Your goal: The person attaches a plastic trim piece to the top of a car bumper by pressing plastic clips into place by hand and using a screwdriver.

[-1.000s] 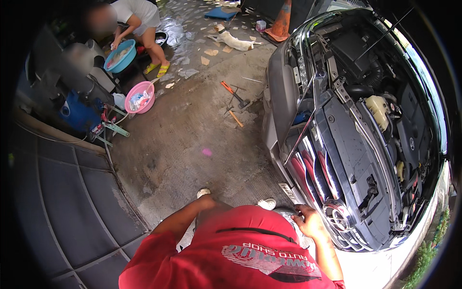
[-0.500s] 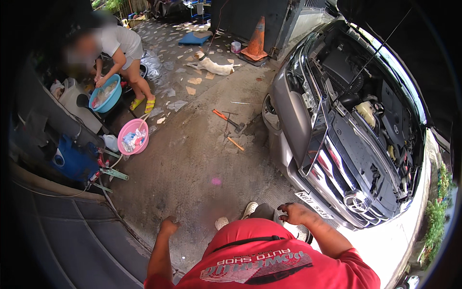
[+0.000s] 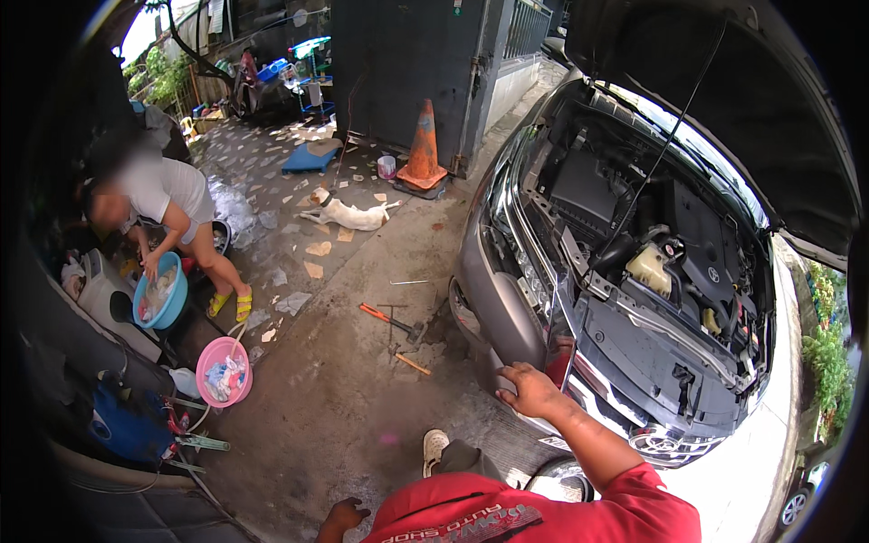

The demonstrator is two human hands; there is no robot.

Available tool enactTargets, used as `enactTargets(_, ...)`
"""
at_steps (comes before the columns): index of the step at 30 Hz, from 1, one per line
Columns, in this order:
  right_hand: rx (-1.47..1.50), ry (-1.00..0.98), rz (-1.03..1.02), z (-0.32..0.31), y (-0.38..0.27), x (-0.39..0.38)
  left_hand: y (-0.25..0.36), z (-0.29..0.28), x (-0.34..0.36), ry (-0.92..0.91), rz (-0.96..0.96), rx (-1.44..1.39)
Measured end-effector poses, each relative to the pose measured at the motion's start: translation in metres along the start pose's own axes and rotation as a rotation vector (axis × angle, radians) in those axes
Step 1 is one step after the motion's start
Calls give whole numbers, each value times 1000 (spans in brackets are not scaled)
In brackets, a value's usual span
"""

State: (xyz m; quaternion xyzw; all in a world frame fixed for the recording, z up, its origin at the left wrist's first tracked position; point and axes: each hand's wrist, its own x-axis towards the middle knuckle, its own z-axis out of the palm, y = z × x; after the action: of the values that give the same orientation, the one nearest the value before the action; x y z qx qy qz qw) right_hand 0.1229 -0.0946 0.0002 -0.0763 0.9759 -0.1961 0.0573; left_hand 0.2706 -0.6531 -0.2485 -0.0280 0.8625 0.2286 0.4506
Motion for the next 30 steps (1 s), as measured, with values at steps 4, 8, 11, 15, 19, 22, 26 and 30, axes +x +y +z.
enactTargets(4,54,195,-48,-85,0,75,17,-94,-21,155,-162,-21)
enactTargets(8,-12,399,-25,-145,27,140,82,-202,-31,374,-143,-128)
enactTargets(11,-121,476,114,-163,53,178,122,-248,-32,480,-106,-240)
enactTargets(15,-188,491,192,-149,76,221,143,-248,-18,441,-111,-323)
enactTargets(19,-321,548,199,-121,82,262,102,-212,21,245,-159,-206)
enactTargets(22,-428,597,227,-116,74,288,84,-210,54,84,-205,-147)
enactTargets(26,-429,597,356,-107,74,300,-18,-238,122,-45,-297,-239)
enactTargets(30,-516,575,386,-120,66,311,-7,-329,190,-62,-377,-410)
